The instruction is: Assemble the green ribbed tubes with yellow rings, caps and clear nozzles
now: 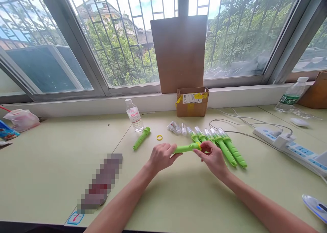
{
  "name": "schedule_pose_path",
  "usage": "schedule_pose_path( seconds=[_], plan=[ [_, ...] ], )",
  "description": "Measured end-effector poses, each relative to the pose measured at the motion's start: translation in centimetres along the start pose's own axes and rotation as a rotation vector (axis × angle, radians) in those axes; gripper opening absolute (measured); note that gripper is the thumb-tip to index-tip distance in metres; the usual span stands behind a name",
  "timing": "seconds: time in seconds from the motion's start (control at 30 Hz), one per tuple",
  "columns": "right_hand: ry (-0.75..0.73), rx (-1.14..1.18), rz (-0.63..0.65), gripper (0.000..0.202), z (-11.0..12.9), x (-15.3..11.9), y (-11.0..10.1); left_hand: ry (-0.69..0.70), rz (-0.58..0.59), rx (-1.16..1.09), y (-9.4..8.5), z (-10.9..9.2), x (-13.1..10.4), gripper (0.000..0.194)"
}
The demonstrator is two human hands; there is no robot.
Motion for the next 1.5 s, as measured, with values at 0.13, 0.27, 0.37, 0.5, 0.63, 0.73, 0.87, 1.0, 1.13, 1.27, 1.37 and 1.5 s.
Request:
schedule_pose_path(
  seconds=[0.13, 0.27, 0.37, 0.5, 0.63, 0.73, 0.87, 1.0, 1.13, 1.27, 1.37, 1.5],
  plan=[
    [-0.047, -0.019, 0.036, 0.038, 0.0, 0.1, -0.1, -0.041, 0.052, -0.024, 0.0, -0.1, -0.1, 0.028],
    [-0.063, -0.040, 0.031, 0.034, 0.0, 0.0, 0.1, -0.054, 0.061, -0.049, 0.1, 0.0, -0.1, 0.028],
    [-0.057, -0.054, 0.017, 0.033, 0.0, -0.1, 0.1, -0.063, 0.069, -0.062, 0.1, 0.0, -0.1, 0.028],
    [-0.050, -0.072, 0.013, 0.033, 0.1, -0.1, 0.0, -0.069, 0.071, -0.079, 0.2, 0.0, -0.1, 0.028],
    [-0.050, -0.062, 0.001, 0.034, 0.0, -0.1, 0.0, -0.086, 0.073, -0.103, 0.2, 0.0, -0.1, 0.028],
    [-0.055, -0.059, -0.015, 0.035, -0.3, -0.1, 0.1, -0.104, 0.078, -0.127, 0.2, -0.1, 0.0, 0.029],
    [-0.088, -0.076, -0.004, 0.036, -0.4, -0.1, 0.1, -0.133, 0.084, -0.181, 0.1, -0.2, 0.0, 0.030],
    [-0.122, -0.110, 0.010, 0.038, -0.2, -0.1, 0.1, -0.170, 0.109, -0.245, 0.1, -0.2, 0.0, 0.031],
    [-0.151, -0.097, -0.033, 0.035, 0.3, -0.2, 0.2, -0.183, 0.115, -0.270, 0.0, -0.2, 0.1, 0.032],
    [-0.157, -0.090, -0.056, 0.033, 0.7, -0.3, 0.1, -0.201, 0.109, -0.293, 0.1, -0.3, 0.1, 0.031],
    [-0.158, -0.099, -0.056, 0.032, 0.7, -0.2, 0.0, -0.219, 0.117, -0.309, 0.1, -0.3, 0.1, 0.032],
    [-0.159, -0.099, -0.074, 0.033, 0.6, -0.2, -0.1, -0.272, 0.150, -0.350, 0.2, -0.4, 0.1, 0.033]
  ],
)
Point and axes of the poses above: each hand's wrist, its own x-axis towards the middle knuckle, its own y-axis out of the palm, z = x × y, the point moved 1 cm from there along x, towards the middle knuckle, and after that the axes turned 2 degrees about -y, right-handed, at the moved point
